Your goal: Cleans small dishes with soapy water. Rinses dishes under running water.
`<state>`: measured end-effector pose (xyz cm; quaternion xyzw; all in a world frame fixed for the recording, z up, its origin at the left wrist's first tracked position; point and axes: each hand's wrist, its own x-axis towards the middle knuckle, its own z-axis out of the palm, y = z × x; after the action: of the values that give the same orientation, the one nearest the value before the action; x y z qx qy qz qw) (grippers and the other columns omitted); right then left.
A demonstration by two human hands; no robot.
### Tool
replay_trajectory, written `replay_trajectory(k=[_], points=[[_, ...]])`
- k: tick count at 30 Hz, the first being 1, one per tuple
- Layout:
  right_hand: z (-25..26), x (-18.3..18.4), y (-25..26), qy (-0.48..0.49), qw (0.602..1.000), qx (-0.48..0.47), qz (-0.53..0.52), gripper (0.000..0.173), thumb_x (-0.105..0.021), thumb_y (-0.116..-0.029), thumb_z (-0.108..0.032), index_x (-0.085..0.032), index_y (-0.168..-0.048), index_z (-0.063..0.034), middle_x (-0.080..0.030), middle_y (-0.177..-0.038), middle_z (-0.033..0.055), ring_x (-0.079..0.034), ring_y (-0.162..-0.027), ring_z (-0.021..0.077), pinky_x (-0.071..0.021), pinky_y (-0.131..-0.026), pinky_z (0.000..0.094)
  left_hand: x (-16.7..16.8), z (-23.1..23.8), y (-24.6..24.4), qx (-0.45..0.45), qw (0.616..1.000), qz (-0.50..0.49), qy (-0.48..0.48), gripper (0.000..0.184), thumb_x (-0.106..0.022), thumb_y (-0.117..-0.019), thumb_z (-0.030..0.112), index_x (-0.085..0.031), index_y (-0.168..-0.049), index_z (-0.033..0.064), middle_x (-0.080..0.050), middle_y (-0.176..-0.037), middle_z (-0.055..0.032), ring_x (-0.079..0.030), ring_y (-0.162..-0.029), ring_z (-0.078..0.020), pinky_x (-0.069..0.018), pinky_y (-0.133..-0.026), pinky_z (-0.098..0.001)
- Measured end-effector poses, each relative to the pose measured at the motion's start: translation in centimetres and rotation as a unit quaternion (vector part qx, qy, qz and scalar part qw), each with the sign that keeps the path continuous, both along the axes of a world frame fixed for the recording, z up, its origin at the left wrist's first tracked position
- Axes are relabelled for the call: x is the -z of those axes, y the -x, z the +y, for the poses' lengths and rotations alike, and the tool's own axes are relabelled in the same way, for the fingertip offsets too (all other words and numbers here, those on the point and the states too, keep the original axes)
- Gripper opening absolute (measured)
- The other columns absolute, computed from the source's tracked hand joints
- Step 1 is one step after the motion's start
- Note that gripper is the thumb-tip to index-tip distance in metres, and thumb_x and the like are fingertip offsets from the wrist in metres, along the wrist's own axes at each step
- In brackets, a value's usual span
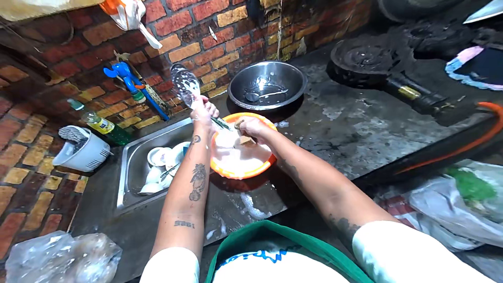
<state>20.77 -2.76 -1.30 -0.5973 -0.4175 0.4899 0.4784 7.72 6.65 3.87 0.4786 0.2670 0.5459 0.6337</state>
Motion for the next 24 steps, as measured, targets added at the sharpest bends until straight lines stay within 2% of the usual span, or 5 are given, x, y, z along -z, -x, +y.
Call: replay_trajectory(k=[5, 9, 14, 20, 24], points=[[0.9, -0.7, -2.9, 0.023, 0.941, -0.081, -0.328, 0.026, -0.063, -0.0994, -0.02, -0.071, -0.113, 0.0005, -0.067, -0.121, 0.024, -0.061, -0.12, 0.0392, -0.0461, -0.102, 0.0631, -2.2, 1.0, 3.8, 0.025, 0.958, 0.256, 0.127, 0.021, -0.041, -0.1085, 0.021, -0.054, -0.095, 0.0111, -0.051, -0.064, 0.0016, -0.054, -0.054, -0.0108, -0.0532, -0.057, -0.0271], [1.9, -3.4, -1.8, -0.034, 0.899, -0.1, -0.426, 0.029, -0.055, -0.1024, -0.018, -0.068, -0.116, 0.0042, -0.067, -0.121, 0.0275, -0.061, -0.121, 0.0441, -0.0455, -0.101, 0.0662, -1.0, -1.4, 2.7, 0.145, 0.873, 0.446, 0.133, 0.035, -0.038, -0.1117, 0.027, -0.06, -0.119, 0.0004, -0.071, -0.09, -0.009, -0.07, -0.074, -0.0179, -0.0587, -0.069, -0.0344], [2.7, -2.8, -0.9, 0.041, 0.953, -0.002, -0.3, 0.061, -0.064, -0.0952, -0.006, -0.038, -0.15, -0.0029, -0.041, -0.152, 0.0282, -0.05, -0.135, 0.0416, -0.0457, -0.108, 0.0561, 2.7, -2.0, 1.6, 0.106, 0.893, 0.391, 0.194, 0.037, -0.04, -0.1116, 0.035, -0.061, -0.101, 0.0071, -0.053, -0.067, 0.0033, -0.04, -0.045, -0.0026, -0.0358, -0.043, -0.0178], [-0.2, 1.4, 2.8, 0.16, 0.814, -0.118, -0.545, 0.09, -0.076, -0.0879, -0.017, -0.027, -0.163, -0.0096, -0.011, -0.168, 0.0303, -0.022, -0.148, 0.0592, -0.0358, -0.103, 0.0799, 5.5, -2.9, 1.5, 0.12, 0.894, 0.371, 0.22, 0.024, -0.05, -0.1079, 0.018, -0.058, -0.124, 0.0022, -0.069, -0.089, -0.0065, -0.066, -0.07, -0.0128, -0.056, -0.065, -0.0285], [-1.0, 2.1, 3.2, 0.185, 0.788, -0.229, -0.54, 0.072, -0.073, -0.0907, -0.024, -0.044, -0.151, 0.0033, -0.038, -0.154, 0.035, -0.04, -0.141, 0.0518, -0.0386, -0.107, 0.07, 5.7, -3.2, 1.9, 0.136, 0.915, 0.325, 0.197, 0.032, -0.055, -0.1012, 0.004, -0.048, -0.133, 0.0028, -0.065, -0.086, -0.0071, -0.063, -0.064, -0.0119, -0.0554, -0.06, -0.0257]])
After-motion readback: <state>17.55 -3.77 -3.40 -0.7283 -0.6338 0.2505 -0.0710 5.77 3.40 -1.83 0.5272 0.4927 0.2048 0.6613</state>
